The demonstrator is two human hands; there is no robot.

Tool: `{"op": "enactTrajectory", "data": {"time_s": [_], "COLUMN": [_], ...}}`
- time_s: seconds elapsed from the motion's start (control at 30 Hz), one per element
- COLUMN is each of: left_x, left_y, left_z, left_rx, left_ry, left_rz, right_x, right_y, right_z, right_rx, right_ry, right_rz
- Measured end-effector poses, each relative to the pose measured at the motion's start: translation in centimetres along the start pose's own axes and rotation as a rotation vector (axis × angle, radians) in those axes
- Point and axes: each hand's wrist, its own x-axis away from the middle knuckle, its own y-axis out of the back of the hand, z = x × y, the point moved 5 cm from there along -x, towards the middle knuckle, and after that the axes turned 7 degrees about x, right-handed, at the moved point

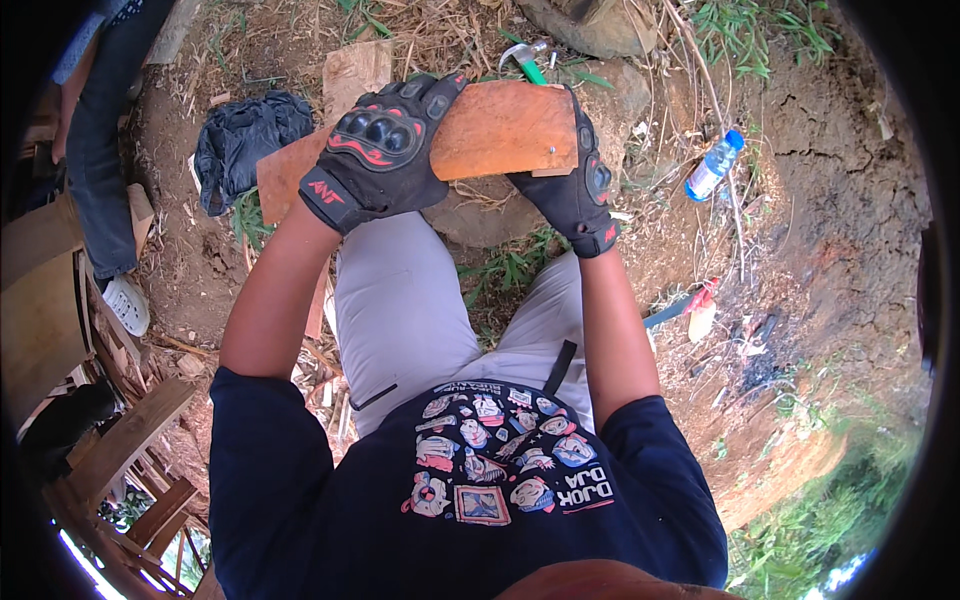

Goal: The person kneels on the ground and uses a hammer to drive nails into a piece of wood. They repeatedly position the wood on a rock and strike it with the hammer.

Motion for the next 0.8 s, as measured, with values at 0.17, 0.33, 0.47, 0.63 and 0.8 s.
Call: {"op": "enactTrajectory", "data": {"time_s": [0.17,0.33,0.47,0.63,0.8], "left_x": [-0.2,-0.6,-1.2,-1.4,-1.2], "left_y": [0.1,0.5,0.8,1.3,1.7], "left_z": [0.2,-0.1,-0.7,-1.0,-1.6], "left_rx": [0.038,0.067,0.075,0.041,0.026], "left_ry": [-0.056,-0.033,-0.002,0.003,0.04], "left_rz": [-0.039,0.019,0.045,0.08,0.098], "right_x": [0.3,-0.1,0.1,0.7,-0.5], "right_y": [-0.3,0.0,0.5,2.4,3.8], "right_z": [-0.7,-0.3,-0.4,0.8,1.9], "right_rx": [0.122,0.075,-0.031,-0.017,-0.087], "right_ry": [0.057,0.002,-0.056,0.012,-0.013], "right_rz": [-0.043,0.01,0.018,-0.068,-0.033]}}
